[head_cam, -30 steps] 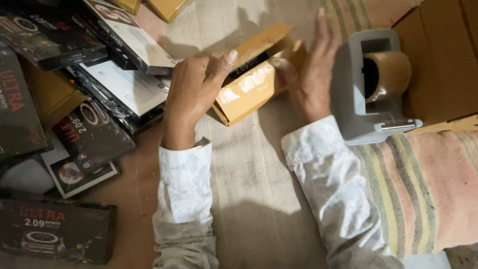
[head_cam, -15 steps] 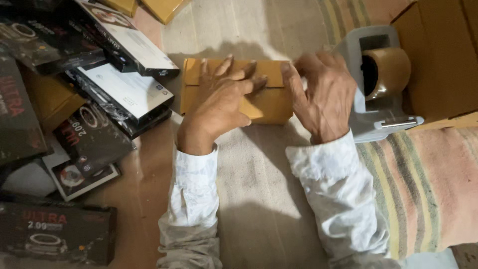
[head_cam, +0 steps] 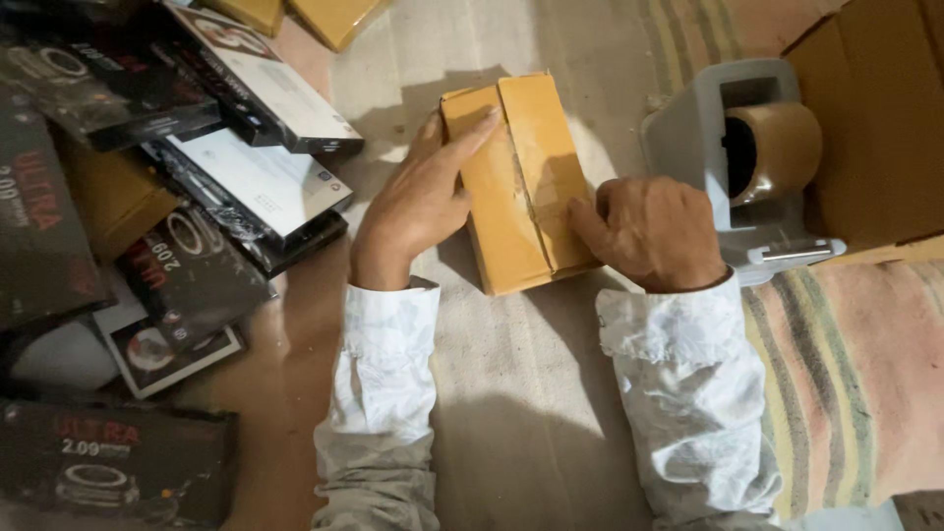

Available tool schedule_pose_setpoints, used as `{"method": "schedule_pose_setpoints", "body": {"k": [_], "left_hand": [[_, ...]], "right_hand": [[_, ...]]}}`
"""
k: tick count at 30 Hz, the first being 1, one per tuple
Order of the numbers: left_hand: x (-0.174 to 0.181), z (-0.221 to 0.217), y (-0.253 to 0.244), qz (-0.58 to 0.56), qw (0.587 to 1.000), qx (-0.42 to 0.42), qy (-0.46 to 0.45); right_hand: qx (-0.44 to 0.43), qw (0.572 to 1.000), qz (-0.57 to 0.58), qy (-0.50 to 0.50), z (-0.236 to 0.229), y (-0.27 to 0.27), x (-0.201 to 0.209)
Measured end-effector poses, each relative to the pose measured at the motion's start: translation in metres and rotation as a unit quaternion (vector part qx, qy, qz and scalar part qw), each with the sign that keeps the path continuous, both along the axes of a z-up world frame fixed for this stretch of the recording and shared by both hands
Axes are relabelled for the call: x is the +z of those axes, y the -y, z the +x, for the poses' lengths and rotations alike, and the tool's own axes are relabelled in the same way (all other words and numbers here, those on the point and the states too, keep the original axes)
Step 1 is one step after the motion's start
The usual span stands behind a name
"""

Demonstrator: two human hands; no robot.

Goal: The person places small product boxes into larger cardboard shipping boxes, folds the flaps, and seals them with packing tape using a tape dispenser. The person repeats this process for multiple items.

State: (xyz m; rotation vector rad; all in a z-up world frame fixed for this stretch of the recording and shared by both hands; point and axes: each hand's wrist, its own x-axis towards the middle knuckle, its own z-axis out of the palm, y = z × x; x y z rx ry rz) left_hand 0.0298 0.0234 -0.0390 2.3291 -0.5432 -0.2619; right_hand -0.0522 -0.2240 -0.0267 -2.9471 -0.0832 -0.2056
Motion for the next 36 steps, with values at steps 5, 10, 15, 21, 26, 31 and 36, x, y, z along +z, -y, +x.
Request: {"method": "schedule_pose_setpoints", "body": {"k": [5,10,15,21,26,31,36], "left_hand": [[-0.006,0.002,0.014,-0.056,0.996,-0.023,0.06],[0.011,-0.009,0.058,0.143,0.979,-0.042,0.142],[0.015,-0.033,0.076,0.179,0.977,-0.065,0.096],[-0.011,-0.061,0.097,0.249,0.935,-0.037,0.251],[-0.043,-0.086,0.128,0.075,0.942,0.054,0.322],[-0.049,-0.119,0.135,-0.033,0.974,0.019,0.224],[-0.033,-0.12,0.149,0.113,0.934,0.083,0.328]], "right_hand": [[-0.013,0.999,0.003,-0.038,0.007,0.002,0.001],[0.003,0.998,0.046,-0.045,0.007,0.004,-0.003],[0.025,0.991,-0.009,0.133,-0.006,0.007,0.003],[0.002,0.972,0.141,0.188,-0.029,-0.015,0.04],[0.065,0.948,0.226,0.215,-0.03,-0.026,0.066],[0.139,0.928,0.272,0.212,-0.034,-0.026,0.051],[0.148,0.913,0.311,0.22,-0.035,-0.022,0.052]]}}
